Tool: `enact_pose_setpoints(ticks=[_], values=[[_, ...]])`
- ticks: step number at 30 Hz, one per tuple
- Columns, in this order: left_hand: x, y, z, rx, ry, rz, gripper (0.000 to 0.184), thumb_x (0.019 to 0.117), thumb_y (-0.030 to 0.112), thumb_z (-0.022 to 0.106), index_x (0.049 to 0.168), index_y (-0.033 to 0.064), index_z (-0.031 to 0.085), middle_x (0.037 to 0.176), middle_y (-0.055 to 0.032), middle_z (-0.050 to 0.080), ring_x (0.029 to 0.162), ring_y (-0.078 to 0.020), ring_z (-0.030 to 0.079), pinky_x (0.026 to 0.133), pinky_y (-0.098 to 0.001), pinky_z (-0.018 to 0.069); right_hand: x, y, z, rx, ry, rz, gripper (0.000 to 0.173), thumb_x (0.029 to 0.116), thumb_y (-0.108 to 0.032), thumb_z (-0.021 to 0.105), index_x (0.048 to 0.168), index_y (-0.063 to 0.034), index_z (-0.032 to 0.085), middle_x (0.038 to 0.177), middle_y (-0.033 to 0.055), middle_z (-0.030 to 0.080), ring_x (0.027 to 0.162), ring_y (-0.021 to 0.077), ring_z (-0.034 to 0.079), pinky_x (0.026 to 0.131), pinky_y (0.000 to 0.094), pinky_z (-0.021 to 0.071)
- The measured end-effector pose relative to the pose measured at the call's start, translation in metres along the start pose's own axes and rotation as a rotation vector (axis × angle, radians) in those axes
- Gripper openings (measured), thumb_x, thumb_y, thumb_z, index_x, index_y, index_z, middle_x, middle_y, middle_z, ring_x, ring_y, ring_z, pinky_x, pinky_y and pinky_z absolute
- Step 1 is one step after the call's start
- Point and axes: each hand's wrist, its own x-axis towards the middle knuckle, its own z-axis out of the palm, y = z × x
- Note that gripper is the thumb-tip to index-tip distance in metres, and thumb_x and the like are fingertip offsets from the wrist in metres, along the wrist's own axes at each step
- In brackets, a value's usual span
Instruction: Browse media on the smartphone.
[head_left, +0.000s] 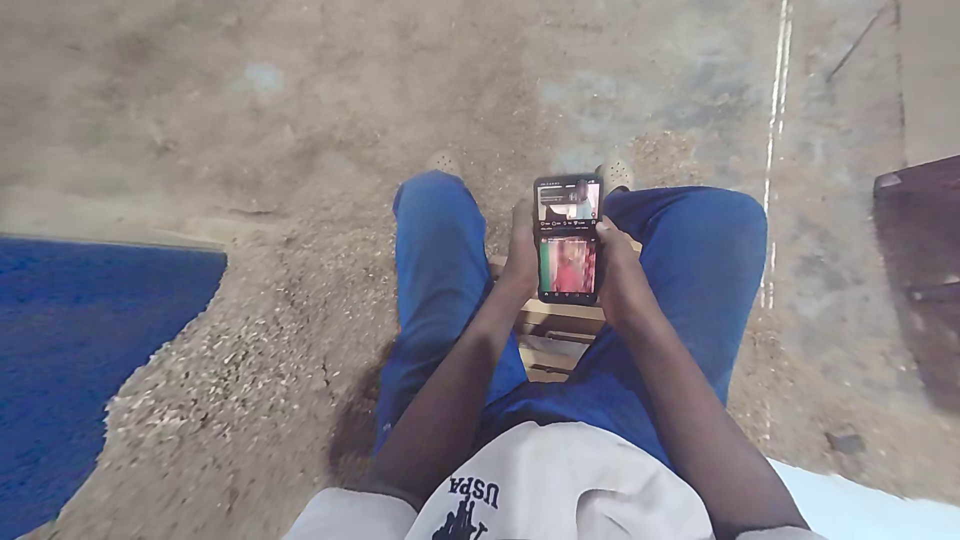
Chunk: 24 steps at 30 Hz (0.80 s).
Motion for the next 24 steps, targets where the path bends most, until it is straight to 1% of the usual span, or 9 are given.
enact_pose_setpoints(ticks=[3,5,8,10,12,14,18,20,24], values=[[0.0030,-0.0035,-0.0020,-0.014,-0.038,0.013,0.065,0.1067,0.052,0.007,0.130,0.0144,0.054,0.107,0.0005,0.070,0.099,-0.0082,0.068,0.087,-0.0319,0.0587,-0.0005,-0.0011,-0.0011,-0.013,-0.024,-0.009,0.040,0.1057,-0.036,0.034,0.137,-0.0203,0.054,0.111,0.0011,0.070,0.096,0.0109,0.069,0.078,0.0324,0.0593],[0.0057,-0.0067,-0.0041,-0.026,-0.055,0.013,0.065,0.1064,0.053,0.009,0.128,0.0142,0.056,0.105,-0.0004,0.072,0.096,-0.0095,0.069,0.085,-0.0327,0.0597,0.0002,-0.0008,-0.0007,-0.007,-0.032,-0.034,0.037,0.1030,-0.026,0.037,0.134,-0.0179,0.056,0.113,0.0013,0.069,0.099,0.0107,0.068,0.080,0.0333,0.0594],[0.0067,-0.0069,-0.0052,-0.055,-0.082,0.010,0.065,0.1063,0.053,0.010,0.129,0.0139,0.056,0.107,-0.0012,0.071,0.098,-0.0101,0.069,0.086,-0.0330,0.0595,0.0011,-0.0004,-0.0003,-0.030,-0.036,-0.055,0.041,0.0949,-0.014,0.042,0.134,-0.0154,0.056,0.118,0.0016,0.066,0.103,0.0109,0.065,0.082,0.0352,0.0572],[0.0060,-0.0064,-0.0052,-0.051,-0.090,0.008,0.063,0.1068,0.052,0.010,0.130,0.0141,0.055,0.107,-0.0006,0.070,0.099,-0.0092,0.069,0.087,-0.0321,0.0590,0.0008,-0.0003,-0.0004,-0.045,-0.033,-0.052,0.044,0.0935,-0.009,0.043,0.135,-0.0149,0.056,0.121,0.0016,0.064,0.105,0.0109,0.064,0.083,0.0353,0.0562],[0.0068,-0.0074,-0.0061,-0.042,-0.102,0.011,0.062,0.1069,0.051,0.011,0.129,0.0137,0.056,0.107,-0.0011,0.071,0.099,-0.0095,0.069,0.087,-0.0327,0.0590,0.0002,-0.0008,-0.0002,-0.046,-0.023,-0.044,0.042,0.0959,-0.011,0.041,0.135,-0.0164,0.057,0.119,0.0008,0.065,0.103,0.0099,0.064,0.082,0.0341,0.0561],[0.0076,-0.0082,-0.0066,-0.026,-0.097,0.025,0.062,0.1070,0.051,0.012,0.128,0.0128,0.058,0.106,-0.0020,0.071,0.097,-0.0107,0.069,0.086,-0.0340,0.0597,-0.0007,-0.0006,-0.0002,-0.023,-0.013,-0.027,0.037,0.1028,-0.020,0.038,0.135,-0.0187,0.057,0.114,0.0016,0.068,0.098,0.0110,0.067,0.078,0.0335,0.0583],[0.0077,-0.0081,-0.0070,-0.019,-0.087,0.020,0.061,0.1070,0.052,0.015,0.129,0.0123,0.056,0.108,-0.0033,0.071,0.099,-0.0123,0.069,0.087,-0.0355,0.0597,0.0001,-0.0013,0.0010,0.038,0.002,0.003,0.042,0.1090,-0.036,0.031,0.140,-0.0173,0.053,0.113,0.0028,0.069,0.101,0.0120,0.069,0.084,0.0340,0.0593],[0.0073,-0.0069,-0.0065,-0.023,-0.077,0.009,0.060,0.1072,0.051,0.016,0.129,0.0122,0.057,0.107,-0.0034,0.070,0.099,-0.0122,0.069,0.087,-0.0357,0.0593,-0.0002,-0.0019,0.0012,0.041,-0.007,-0.004,0.039,0.1072,-0.032,0.035,0.139,-0.0173,0.053,0.113,0.0027,0.069,0.099,0.0116,0.069,0.082,0.0329,0.0598],[0.0066,-0.0059,-0.0062,-0.013,-0.065,-0.028,0.061,0.1066,0.053,0.016,0.128,0.0118,0.057,0.105,-0.0039,0.070,0.097,-0.0125,0.069,0.085,-0.0355,0.0595,-0.0017,-0.0025,0.0005,-0.002,-0.025,-0.015,0.042,0.0967,-0.013,0.042,0.137,-0.0170,0.054,0.115,0.0029,0.066,0.094,0.0112,0.067,0.074,0.0323,0.0586]])
